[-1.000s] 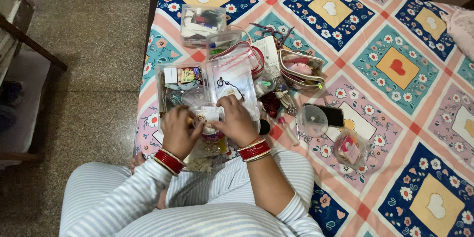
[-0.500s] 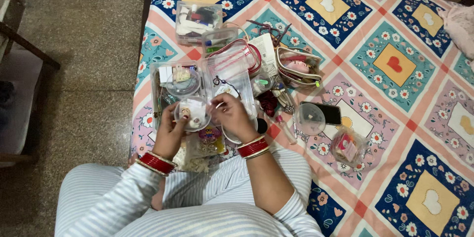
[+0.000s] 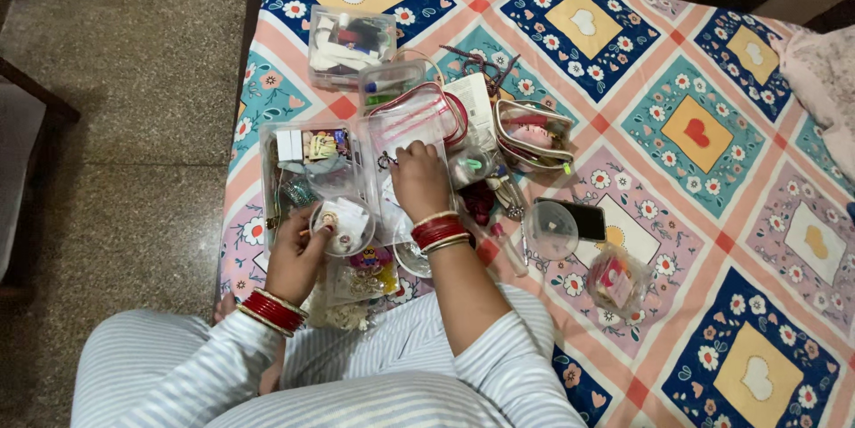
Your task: The person sits at a bed covered with small plastic containers and pouches of jewelry. They pick up jewelry pieces, wrap them in small plastic bags, and place the wrapped pieces into the storage containers, working through the items one at a time.
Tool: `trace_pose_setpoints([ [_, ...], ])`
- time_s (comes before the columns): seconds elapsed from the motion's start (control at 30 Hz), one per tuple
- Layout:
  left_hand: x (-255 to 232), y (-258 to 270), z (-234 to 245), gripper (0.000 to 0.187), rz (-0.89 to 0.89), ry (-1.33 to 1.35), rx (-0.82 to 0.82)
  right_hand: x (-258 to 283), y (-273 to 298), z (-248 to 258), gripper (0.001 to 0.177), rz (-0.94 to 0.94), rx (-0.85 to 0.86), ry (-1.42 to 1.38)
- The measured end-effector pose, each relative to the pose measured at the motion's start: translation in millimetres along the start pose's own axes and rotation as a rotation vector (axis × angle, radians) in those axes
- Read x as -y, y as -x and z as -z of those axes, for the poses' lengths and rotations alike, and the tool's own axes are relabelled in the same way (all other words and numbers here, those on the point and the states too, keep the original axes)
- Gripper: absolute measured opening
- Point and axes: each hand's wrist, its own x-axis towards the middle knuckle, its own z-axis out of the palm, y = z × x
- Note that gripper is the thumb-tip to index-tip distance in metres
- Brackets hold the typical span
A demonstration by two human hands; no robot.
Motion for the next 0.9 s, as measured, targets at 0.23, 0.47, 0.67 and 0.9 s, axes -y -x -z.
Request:
trace_pose_setpoints([
  [0.23,-29.4,7.0,-7.8,0.054,0.033,-0.390,0.046,-19.1,-0.4,-3.7,0.015,-0.134,-0.034,-0.335],
  [0.47,-35.8,0.1,-14.3,0.044,-0.103,-0.417,-0.023,-60.5,9.8,46.1,0.023,-0.384,0.021,-1.276],
  [0.67,-37.6,1.9,-7.9,0.044,-0.150,-0.437,-0.036,-80.3,23.6,77.4,0.022,-0.312,0.002,-1.587],
  [0.9,-40.4,1.3,-4.2,0.047,-0.267,-0.428,-0.043,-86.5,29.8,67.3,0.015,-0.252,0.116,-1.541],
])
